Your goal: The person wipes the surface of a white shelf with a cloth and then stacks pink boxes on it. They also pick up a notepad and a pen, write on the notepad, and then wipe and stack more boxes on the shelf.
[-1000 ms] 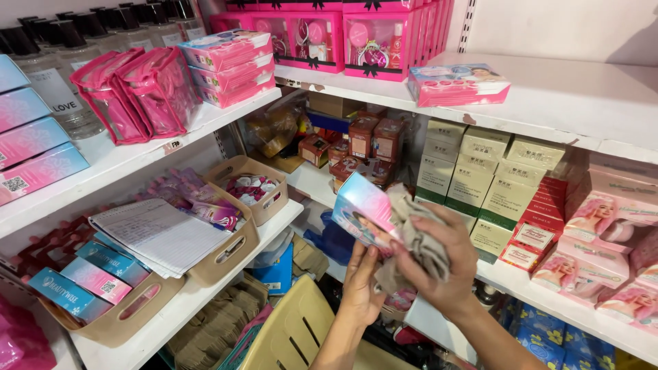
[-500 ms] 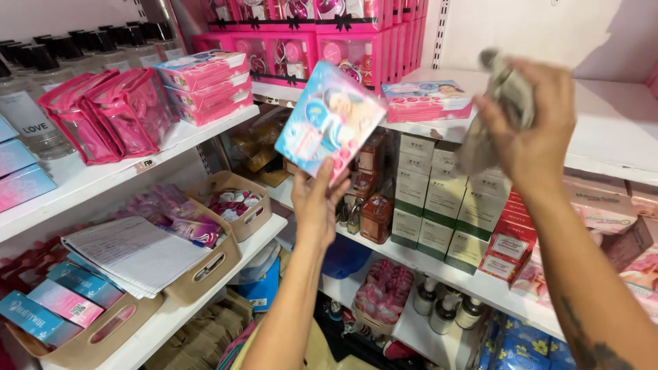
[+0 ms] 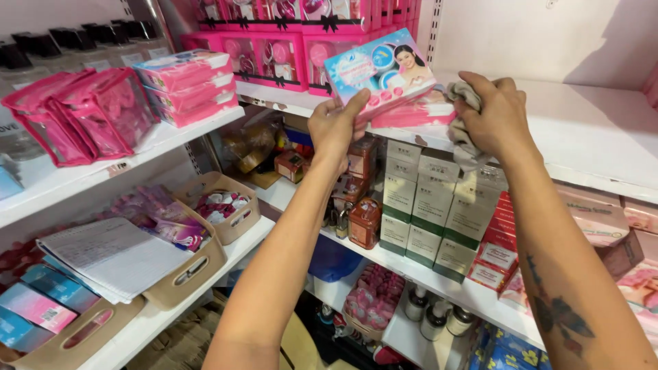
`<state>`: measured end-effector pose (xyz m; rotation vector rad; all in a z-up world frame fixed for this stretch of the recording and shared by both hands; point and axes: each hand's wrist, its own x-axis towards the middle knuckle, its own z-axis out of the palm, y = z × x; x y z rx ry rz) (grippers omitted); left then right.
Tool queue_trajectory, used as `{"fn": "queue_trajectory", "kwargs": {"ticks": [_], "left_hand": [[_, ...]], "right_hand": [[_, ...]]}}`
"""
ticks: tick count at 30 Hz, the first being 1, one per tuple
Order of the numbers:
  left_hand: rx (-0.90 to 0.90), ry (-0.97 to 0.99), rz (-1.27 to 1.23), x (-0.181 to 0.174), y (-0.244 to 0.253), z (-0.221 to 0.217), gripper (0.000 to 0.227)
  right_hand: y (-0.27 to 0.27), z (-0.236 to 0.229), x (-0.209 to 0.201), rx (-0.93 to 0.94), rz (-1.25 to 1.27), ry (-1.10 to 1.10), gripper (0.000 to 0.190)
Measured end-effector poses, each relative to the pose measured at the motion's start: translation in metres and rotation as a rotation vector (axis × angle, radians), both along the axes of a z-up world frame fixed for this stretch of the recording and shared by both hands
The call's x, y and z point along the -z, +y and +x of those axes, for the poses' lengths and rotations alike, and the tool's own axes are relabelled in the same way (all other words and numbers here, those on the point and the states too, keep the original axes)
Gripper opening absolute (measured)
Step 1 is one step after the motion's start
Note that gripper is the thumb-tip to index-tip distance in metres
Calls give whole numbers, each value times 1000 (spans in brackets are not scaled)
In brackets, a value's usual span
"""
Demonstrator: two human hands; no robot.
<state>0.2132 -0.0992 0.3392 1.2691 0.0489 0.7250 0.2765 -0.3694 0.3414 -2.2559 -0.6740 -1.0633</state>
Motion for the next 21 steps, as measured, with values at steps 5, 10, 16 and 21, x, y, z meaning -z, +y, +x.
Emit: {"fn": "queue_trajectory", "kwargs": {"ticks": [5,10,16,21], "left_hand": [[-11,64,48,-17,-9,9,53],[-120,208,289,-30,-7,5,56],[-346,326,624,-24,5,44,89],[-261,270,829,-18,6,39,107]], "right_hand": [[5,-8,-5,1,37,74,51],[5,-11,-2,3,70,74,49],[3,-4,-2,106,243,80,48],[0,-1,1,144,340,66,51]]}}
